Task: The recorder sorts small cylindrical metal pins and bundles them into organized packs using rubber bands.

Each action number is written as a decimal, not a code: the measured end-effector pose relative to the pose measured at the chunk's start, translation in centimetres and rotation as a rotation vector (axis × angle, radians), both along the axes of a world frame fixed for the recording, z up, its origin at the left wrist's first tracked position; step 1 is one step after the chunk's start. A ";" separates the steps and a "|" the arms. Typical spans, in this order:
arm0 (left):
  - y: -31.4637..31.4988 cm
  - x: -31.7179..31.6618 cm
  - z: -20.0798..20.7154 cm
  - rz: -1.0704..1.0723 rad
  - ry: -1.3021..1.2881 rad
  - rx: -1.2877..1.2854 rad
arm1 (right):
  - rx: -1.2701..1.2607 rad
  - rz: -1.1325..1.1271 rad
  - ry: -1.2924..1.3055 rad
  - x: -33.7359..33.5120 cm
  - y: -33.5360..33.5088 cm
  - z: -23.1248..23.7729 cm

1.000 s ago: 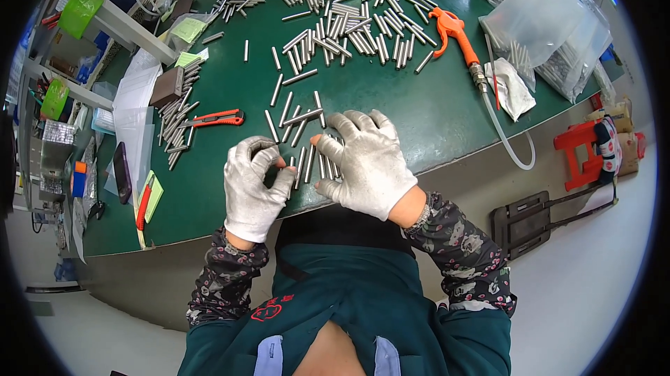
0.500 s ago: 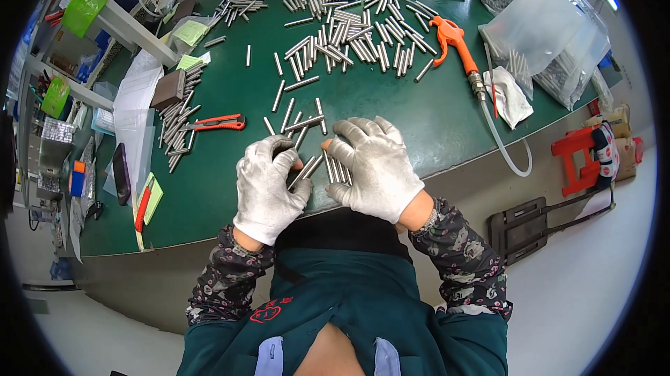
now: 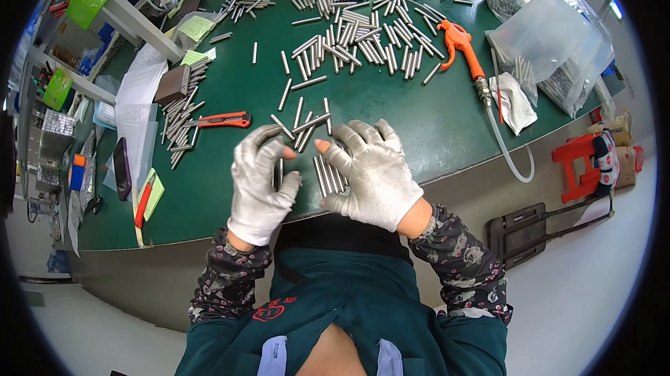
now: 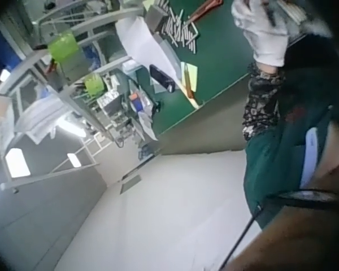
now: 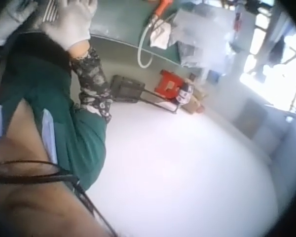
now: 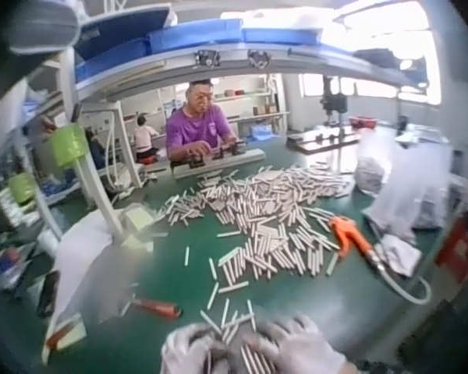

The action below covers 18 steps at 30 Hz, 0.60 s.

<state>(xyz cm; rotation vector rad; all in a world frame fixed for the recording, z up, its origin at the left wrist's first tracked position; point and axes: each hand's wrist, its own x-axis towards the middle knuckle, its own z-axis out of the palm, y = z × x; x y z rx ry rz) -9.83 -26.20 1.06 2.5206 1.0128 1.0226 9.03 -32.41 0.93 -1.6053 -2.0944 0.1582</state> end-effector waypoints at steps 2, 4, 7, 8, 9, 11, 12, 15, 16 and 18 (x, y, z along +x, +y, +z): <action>-0.1 -1.3 0.5 0.102 0.066 -0.028 | 0.015 -0.006 -0.035 0.0 -0.1 -0.1; -0.5 -2.6 1.1 0.182 0.200 -0.054 | 0.012 -0.004 -0.056 -0.1 -0.1 -0.3; -1.3 -3.6 0.9 0.222 0.255 -0.084 | 0.013 -0.013 -0.083 -0.4 -0.1 -0.1; -1.4 -3.7 1.1 0.222 0.253 -0.070 | 0.011 -0.012 -0.077 -0.4 -0.1 -0.1; -1.5 -3.6 1.1 0.226 0.252 -0.073 | 0.008 -0.011 -0.074 -0.4 -0.1 -0.1; -1.5 -3.2 0.9 0.176 0.264 -0.083 | -0.001 -0.013 -0.065 -0.6 0.1 0.0; -1.5 -2.7 0.8 0.164 0.270 -0.086 | -0.010 -0.022 -0.054 -0.7 0.1 0.1; -1.8 -1.6 0.9 0.072 0.252 -0.078 | 0.016 -0.033 -0.068 -1.1 0.0 0.0; -1.7 -1.6 1.0 0.026 0.250 -0.115 | 0.014 -0.036 -0.073 -0.9 -0.1 0.2; -1.3 -1.8 0.9 0.019 0.213 -0.133 | 0.035 0.016 0.032 -0.3 0.0 0.4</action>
